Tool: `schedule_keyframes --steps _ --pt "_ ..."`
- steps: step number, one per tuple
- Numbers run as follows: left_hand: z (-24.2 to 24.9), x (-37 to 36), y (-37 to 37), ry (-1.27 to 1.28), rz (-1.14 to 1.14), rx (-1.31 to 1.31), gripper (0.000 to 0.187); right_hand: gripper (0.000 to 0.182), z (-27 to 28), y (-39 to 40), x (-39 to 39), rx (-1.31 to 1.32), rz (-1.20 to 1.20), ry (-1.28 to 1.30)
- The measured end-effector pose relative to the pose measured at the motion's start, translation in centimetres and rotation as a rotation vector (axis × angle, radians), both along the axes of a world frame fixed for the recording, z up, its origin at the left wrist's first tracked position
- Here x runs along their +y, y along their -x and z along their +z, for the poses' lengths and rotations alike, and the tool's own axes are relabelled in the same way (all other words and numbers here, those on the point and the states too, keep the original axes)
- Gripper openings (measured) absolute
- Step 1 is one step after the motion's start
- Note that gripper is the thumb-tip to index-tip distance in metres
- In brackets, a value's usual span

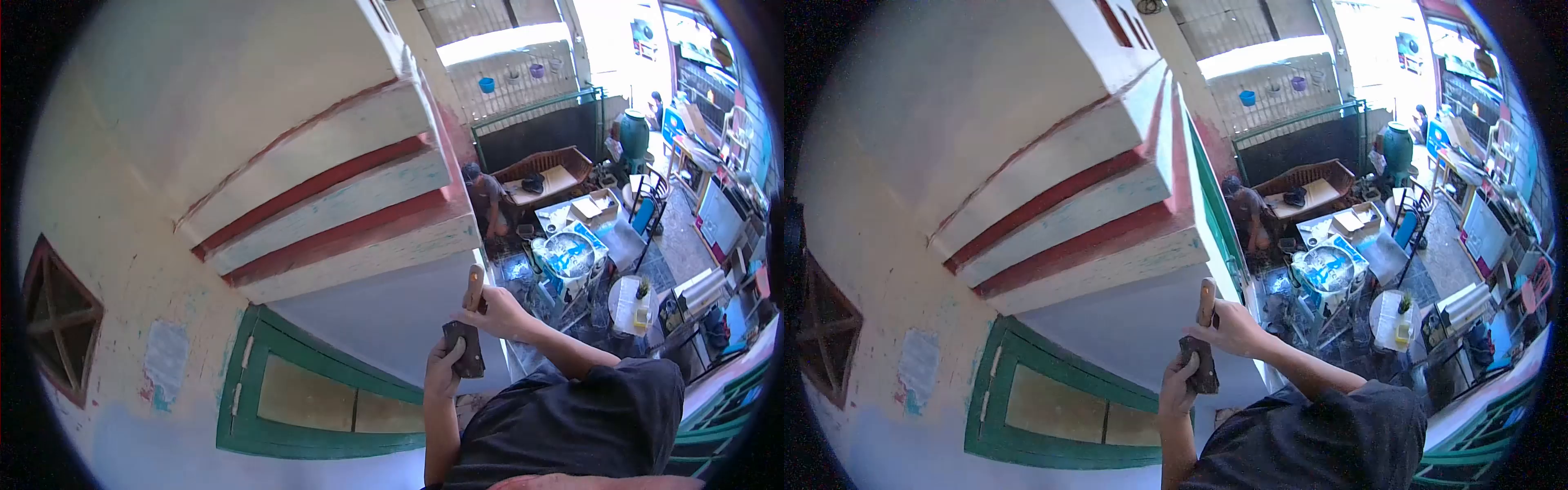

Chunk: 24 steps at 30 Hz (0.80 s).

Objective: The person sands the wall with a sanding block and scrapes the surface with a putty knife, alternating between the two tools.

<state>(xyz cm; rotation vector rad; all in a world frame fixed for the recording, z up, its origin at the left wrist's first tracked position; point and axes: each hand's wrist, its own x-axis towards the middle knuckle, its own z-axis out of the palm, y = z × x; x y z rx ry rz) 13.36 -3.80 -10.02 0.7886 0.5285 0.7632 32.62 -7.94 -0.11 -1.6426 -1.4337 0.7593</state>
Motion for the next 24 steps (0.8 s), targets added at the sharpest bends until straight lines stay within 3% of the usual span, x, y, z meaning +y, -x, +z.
schedule_keyframes --steps 1,3,5,7,8,9,11,12,15,17,18,20,21,23,24 --pt "0.0 0.0 0.2 0.0 0.056 -0.01 0.029 0.047 -0.7 0.2 0.5 -0.009 0.01 0.0" --pt "0.0 0.2 0.8 0.002 0.119 -0.03 0.027 0.066 -2.6 0.4 1.3 0.178 0.297 -0.259" --pt "-0.3 0.7 1.6 -0.008 0.163 -0.061 0.028 0.075 -2.8 0.7 1.5 0.28 0.446 -0.103" --pt "0.3 0.5 1.8 -0.041 0.208 -0.065 0.029 0.069 -3.9 2.1 1.7 0.451 0.578 -0.077" --pt "0.6 0.6 1.8 -0.072 0.248 -0.057 0.029 0.055 -4.0 2.7 1.8 0.389 0.604 -0.092" --pt "0.5 0.8 1.9 -0.071 0.255 -0.068 0.029 0.055 -3.6 3.2 1.9 0.38 0.611 -0.088" --pt "0.0 1.0 2.0 -0.149 0.344 0.014 0.044 0.041 -3.0 4.7 1.5 0.401 0.541 0.048" --pt "-0.4 1.3 2.2 -0.14 0.345 0.012 0.044 0.035 -3.6 5.4 1.8 0.417 0.537 -0.03" --pt "-0.6 2.1 2.8 -0.206 0.404 0.205 0.048 0.035 -3.7 5.8 2.0 0.33 0.442 0.003" --pt "-0.1 2.1 2.8 -0.7 0.67 0.554 0.057 0.036 -2.4 5.5 1.3 0.174 0.418 -0.011" --pt "0.9 2.1 3.1 -0.694 0.662 0.554 0.057 0.037 -1.9 5.7 1.0 0.194 0.423 0.045" --pt "3.9 2.1 4.4 -1.085 0.536 0.687 0.061 0.038 -1.7 6.0 0.9 0.216 0.42 0.113" --pt "5.0 2.1 4.7 -1.074 0.529 0.684 0.061 0.039 -1.9 6.1 0.9 0.289 0.445 0.127" --pt "7.2 2.3 5.2 -0.651 0.076 0.218 0.061 0.039 -2.0 6.3 1.1 0.36 0.468 0.147" --pt "8.0 2.4 5.4 -0.646 0.074 0.215 0.061 0.04 -1.9 6.5 1.3 0.385 0.467 0.142"
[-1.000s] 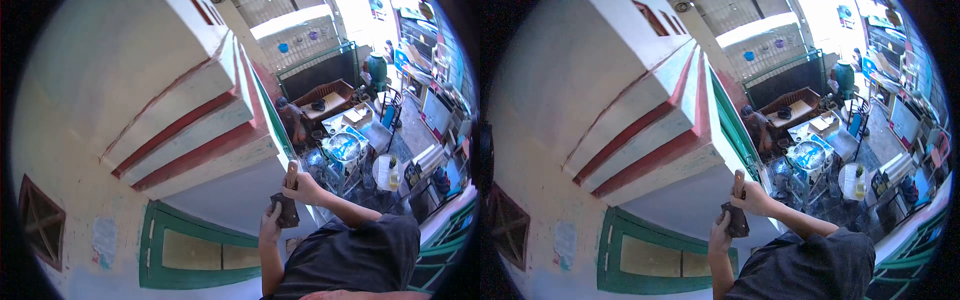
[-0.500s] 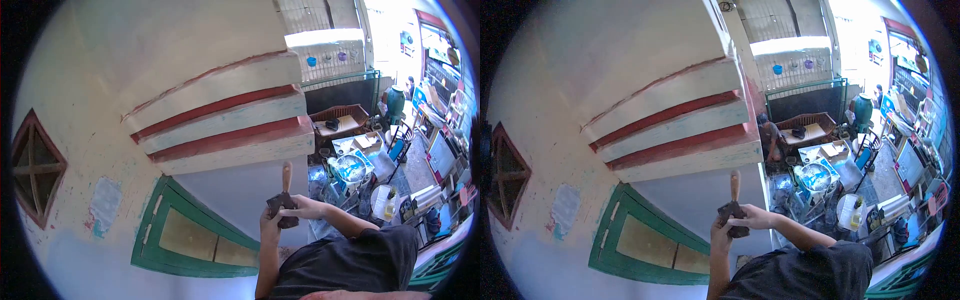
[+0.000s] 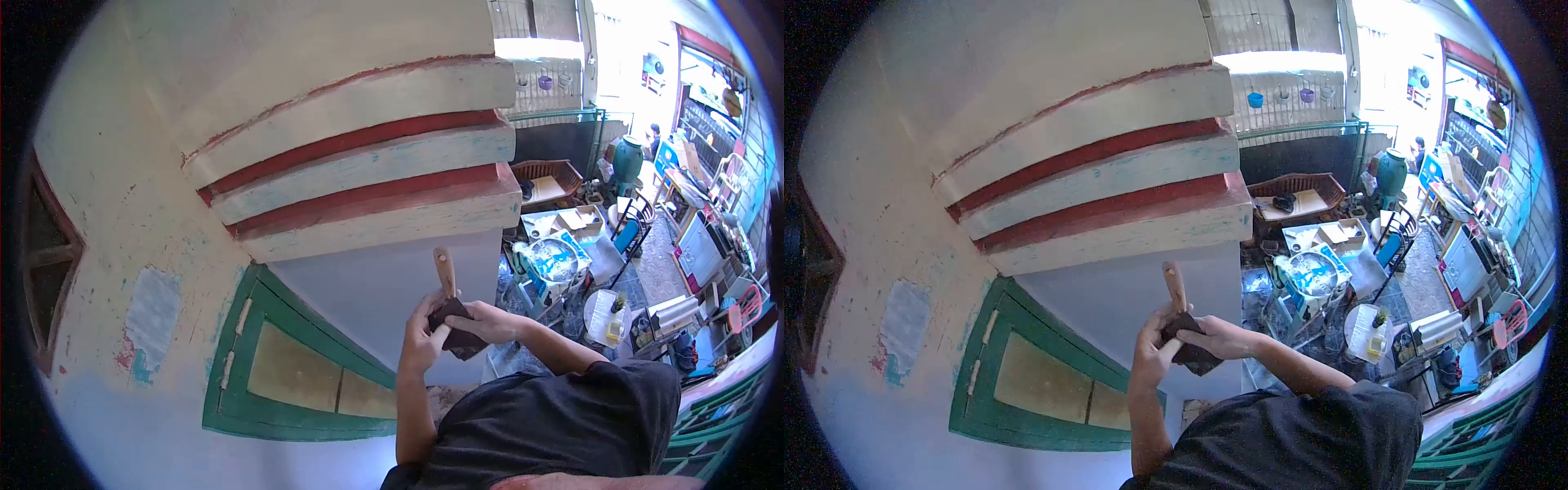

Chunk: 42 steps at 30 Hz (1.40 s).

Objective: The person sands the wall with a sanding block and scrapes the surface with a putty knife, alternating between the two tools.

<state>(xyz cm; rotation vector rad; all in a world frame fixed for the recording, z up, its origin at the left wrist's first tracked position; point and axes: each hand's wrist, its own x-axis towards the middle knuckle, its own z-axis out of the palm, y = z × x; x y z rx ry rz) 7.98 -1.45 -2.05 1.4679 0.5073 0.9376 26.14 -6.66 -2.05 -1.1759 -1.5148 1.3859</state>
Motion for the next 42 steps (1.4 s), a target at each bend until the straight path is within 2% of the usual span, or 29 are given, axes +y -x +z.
schedule_keyframes --steps 3,5,6,8,10,12,13,15,17,18,21,22,23,24,25,26,27,28,29,30,31,33,34,37,42 --pt "1.6 0.3 0.1 0.035 -0.087 -0.127 0.053 0.041 0.9 0.7 0.4 0.035 -0.008 -0.015" --pt "2.1 0.5 -0.5 0.11 0.007 -0.124 0.035 0.042 2.6 1.3 0.0 -0.031 -0.031 -0.081" --pt "2.1 0.5 -0.9 0.117 0.004 -0.126 0.035 0.042 2.5 1.2 0.4 -0.091 -0.015 -0.026" --pt "2.1 0.6 -1.9 -0.066 0.242 0.089 0.019 0.043 2.1 1.1 0.9 -0.093 -0.006 -0.005" --pt "2.7 1.0 -2.3 -0.094 0.278 0.07 0.02 0.044 1.8 0.9 1.0 -0.095 0.003 0.017" --pt "3.1 1.5 -2.4 -0.13 0.311 0.053 0.025 0.047 2.1 0.7 0.9 0.126 0.111 0.084" --pt "3.2 2.0 -2.3 -0.136 0.34 0.036 0.025 0.047 2.5 0.8 0.5 0.123 0.106 0.084" --pt "3.9 2.7 -2.0 -0.144 0.364 0.016 0.025 0.049 3.4 1.2 -0.9 0.262 -0.064 0.127" --pt "5.3 2.9 -1.7 -0.095 0.419 -0.127 0.032 0.052 2.1 0.1 -0.7 0.2 -0.089 0.057" --pt "5.8 3.1 -1.6 -0.159 0.483 -0.105 0.036 0.053 2.5 -0.2 -1.0 0.225 -0.107 0.043" --pt "7.3 4.3 -1.1 -0.165 0.577 -0.188 0.036 0.05 4.1 -0.5 -1.9 0.266 -0.177 0.039" --pt "7.5 5.2 -1.9 -0.325 0.699 -0.285 0.032 0.046 4.7 -1.0 -2.1 0.178 -0.187 -0.035" --pt "8.1 5.7 -2.2 -0.328 0.692 -0.291 0.032 0.043 5.5 -1.4 -2.1 0.088 -0.197 -0.109" --pt "9.2 5.9 -2.2 -0.546 0.789 -0.19 0.027 0.029 6.7 -1.8 -2.1 -0.038 -0.35 -0.27" --pt "9.9 6.2 -2.2 -0.762 0.881 -0.081 0.024 0.022 8.7 -1.7 -1.9 -0.034 -0.518 -0.472" --pt "9.7 7.2 -2.2 -0.76 0.873 -0.084 0.024 0.016 10.9 -1.7 -1.4 -0.032 -0.684 -0.674" --pt "8.9 8.8 -2.3 -0.882 0.893 0.08 0.02 0.012 12.3 -2.7 -0.6 -0.048 -0.876 -0.803" --pt "8.6 9.8 -2.6 -1.003 0.908 0.245 0.017 0.011 15.2 -3.7 0.5 -0.215 -0.998 -1.155" --pt "9.0 10.2 -3.2 -1.007 0.902 0.237 0.017 0.017 16.8 -5.1 1.6 -0.295 -1.129 -1.268" --pt "9.4 10.5 -3.7 -1.161 0.973 0.201 0.017 0.026 19.3 -5.8 2.9 -0.349 -1.246 -1.473" --pt "9.9 10.8 -4.2 -1.317 1.044 0.162 0.018 0.026 21.2 -6.2 3.8 -0.349 -1.253 -1.48" --pt "10.3 11.8 -5.0 -1.394 1.049 0.093 0.017 0.035 23.8 -6.5 5.2 -0.576 -1.444 -1.639" --pt "10.2 12.2 -5.4 -1.461 1.054 0.032 0.016 0.035 24.0 -6.3 5.8 -0.575 -1.448 -1.644" --pt "9.1 13.4 -5.7 -1.47 1.01 0.035 0.021 0.034 23.7 -6.3 7.3 -0.6 -1.445 -1.65" --pt "8.1 14.1 -6.0 -1.501 1.055 0.02 0.023 0.033 23.2 -6.4 6.3 -0.855 -1.45 -1.636"
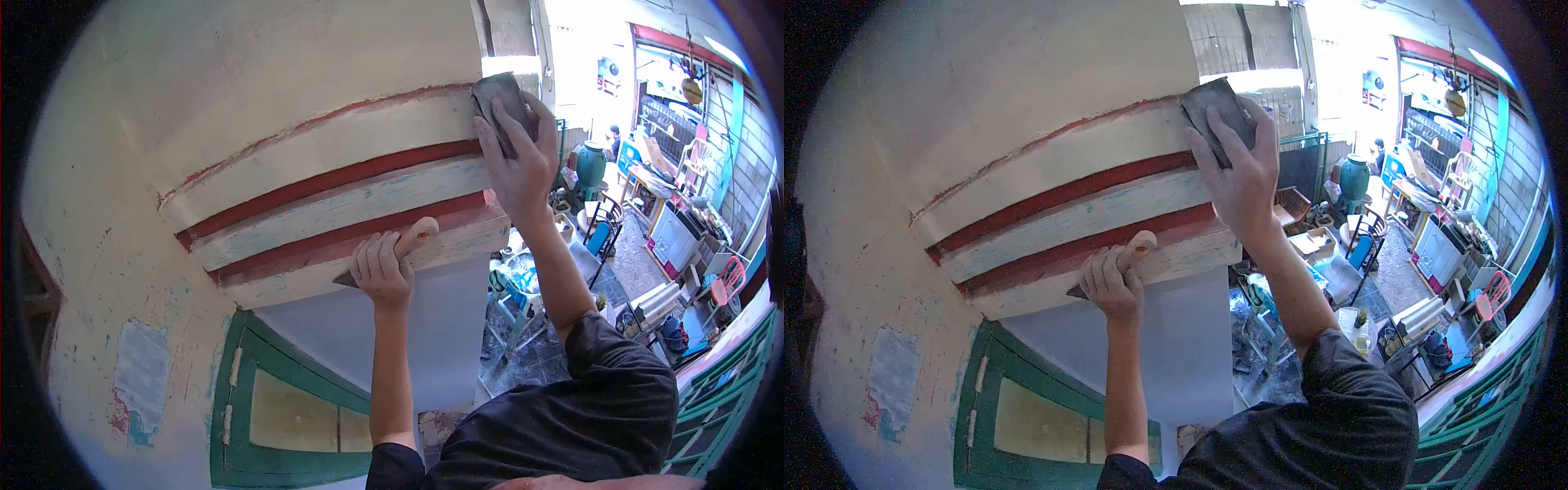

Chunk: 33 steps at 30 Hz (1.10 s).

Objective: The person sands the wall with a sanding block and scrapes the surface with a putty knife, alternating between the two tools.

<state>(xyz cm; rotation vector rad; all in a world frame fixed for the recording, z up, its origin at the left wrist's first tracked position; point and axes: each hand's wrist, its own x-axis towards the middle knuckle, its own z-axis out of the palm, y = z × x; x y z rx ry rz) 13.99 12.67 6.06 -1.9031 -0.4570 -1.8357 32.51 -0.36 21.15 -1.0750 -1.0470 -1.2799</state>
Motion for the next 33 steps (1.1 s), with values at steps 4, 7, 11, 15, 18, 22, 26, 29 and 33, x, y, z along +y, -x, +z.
schedule_keyframes --steps 4,7,11,15,18,22,26,29,33 --pt "0.0 -0.2 0.1 0.026 -0.008 -0.024 0.016 0.031 0.2 0.3 -0.7 0.015 -0.014 0.034" --pt "-0.1 -0.2 0.1 0.034 -0.01 -0.006 0.015 0.027 0.1 0.2 -0.6 0.06 -0.088 0.053" --pt "-0.1 0.0 0.1 0.026 -0.015 -0.011 0.015 0.02 1.4 -0.9 0.8 0.016 -0.045 -0.136" --pt "-0.1 -0.3 0.0 0.048 -0.013 -0.018 0.013 0.016 -0.7 -0.5 1.2 0.015 -0.055 -0.176" --pt "0.0 -0.1 -0.1 0.023 -0.014 -0.041 0.013 0.015 -0.1 -1.6 1.5 -0.045 -0.063 -0.199" --pt "-0.2 -0.1 -0.1 0.012 0.002 -0.031 0.013 0.014 4.7 -3.1 1.4 -0.046 -0.026 -0.267" --pt "-0.2 -0.1 0.0 0.029 -0.015 -0.026 0.013 0.014 -0.1 -1.6 0.9 -0.04 -0.146 -0.147" --pt "-0.4 0.1 -0.3 0.007 -0.016 -0.057 0.013 0.014 0.0 -1.9 1.2 -0.066 -0.067 -0.188" --pt "-0.5 0.2 -0.2 0.018 -0.001 -0.038 0.012 0.017 5.3 -3.8 1.4 -0.024 0.152 -0.279"
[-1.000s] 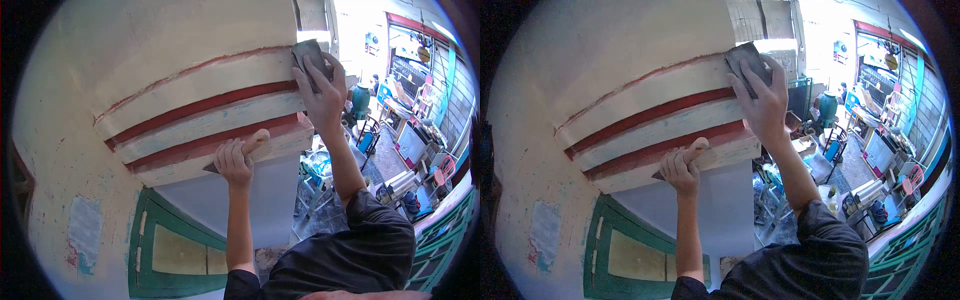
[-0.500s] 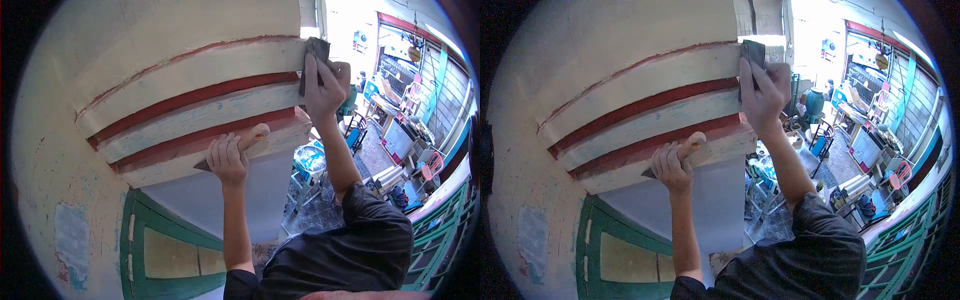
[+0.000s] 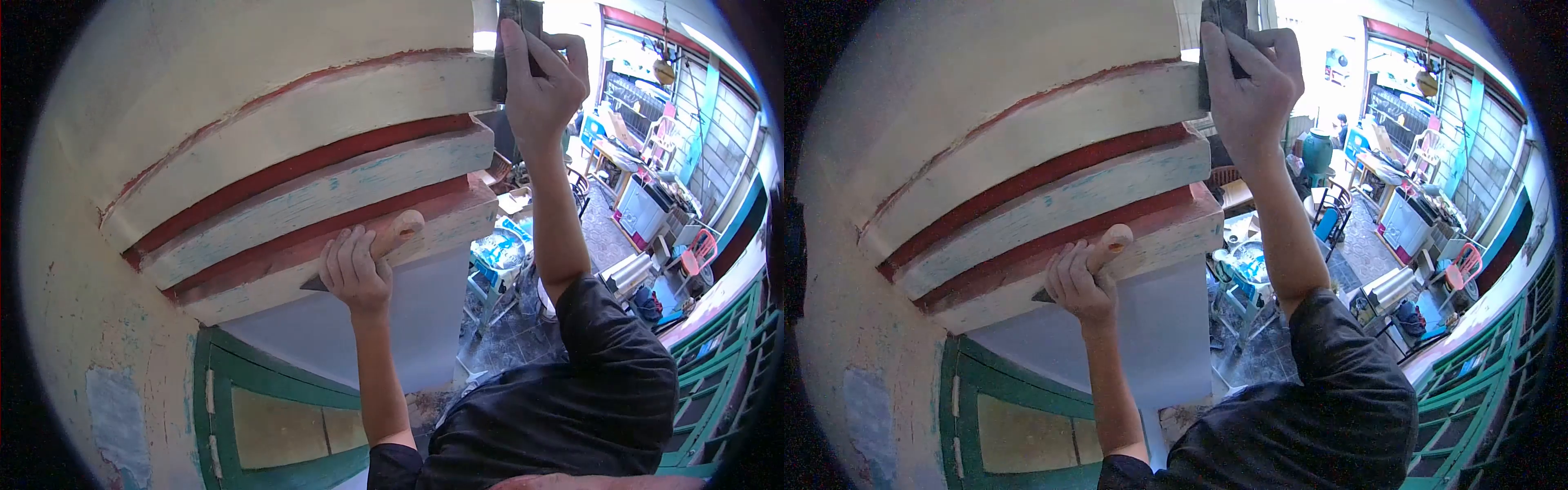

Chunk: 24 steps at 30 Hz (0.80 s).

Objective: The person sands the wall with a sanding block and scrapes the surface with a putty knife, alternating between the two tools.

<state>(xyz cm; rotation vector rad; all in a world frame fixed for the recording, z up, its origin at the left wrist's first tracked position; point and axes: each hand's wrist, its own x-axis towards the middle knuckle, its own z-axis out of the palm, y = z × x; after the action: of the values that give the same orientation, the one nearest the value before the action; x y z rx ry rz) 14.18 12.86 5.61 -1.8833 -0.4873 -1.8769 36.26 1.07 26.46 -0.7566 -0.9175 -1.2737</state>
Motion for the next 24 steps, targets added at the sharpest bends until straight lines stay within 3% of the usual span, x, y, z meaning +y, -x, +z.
schedule_keyframes --steps 1,3,6,8,9,10,13,15,16,20,22,24 --pt "0.0 0.0 0.0 -0.004 0.005 -0.003 0.012 0.017 -0.7 0.0 -0.2 0.003 -0.003 0.0" --pt "0.2 -0.1 0.0 -0.012 -0.006 -0.009 0.013 0.017 -3.9 0.6 -0.6 -0.039 -0.283 0.104" --pt "0.3 -0.1 0.0 -0.013 -0.012 -0.016 0.015 0.014 -6.4 1.9 -0.1 -0.009 -0.13 0.116" --pt "0.2 -0.1 0.1 0.002 -0.011 0.003 0.016 0.015 -3.4 1.0 -0.9 -0.088 -0.339 0.112" --pt "0.1 0.1 0.1 -0.002 -0.012 0.0 0.017 0.015 -1.4 0.6 -1.0 -0.053 -0.337 0.102" --pt "0.0 0.1 0.1 -0.004 -0.014 -0.005 0.019 0.016 0.2 0.2 -0.7 -0.035 -0.187 0.073" --pt "0.2 -0.2 0.2 0.002 -0.007 0.002 0.021 0.014 -1.0 0.5 -0.5 -0.013 -0.204 0.041" --pt "-0.2 -0.2 0.2 0.003 -0.012 -0.001 0.022 0.013 -5.3 2.3 -1.2 -0.025 -0.332 0.169" --pt "-0.1 0.0 0.0 0.001 -0.014 -0.006 0.023 0.012 -6.1 3.2 -0.8 0.043 -0.172 0.169" --pt "0.0 -0.1 0.1 0.017 -0.019 0.006 0.023 0.011 0.3 0.5 -0.7 -0.146 -0.362 0.011" --pt "0.0 0.1 0.1 -0.017 0.013 0.0 0.021 0.013 3.9 -1.1 -1.4 -0.121 -0.301 -0.043" --pt "0.0 -0.1 0.1 -0.015 0.01 0.002 0.02 0.014 3.7 1.6 -2.5 0.22 0.239 0.014"
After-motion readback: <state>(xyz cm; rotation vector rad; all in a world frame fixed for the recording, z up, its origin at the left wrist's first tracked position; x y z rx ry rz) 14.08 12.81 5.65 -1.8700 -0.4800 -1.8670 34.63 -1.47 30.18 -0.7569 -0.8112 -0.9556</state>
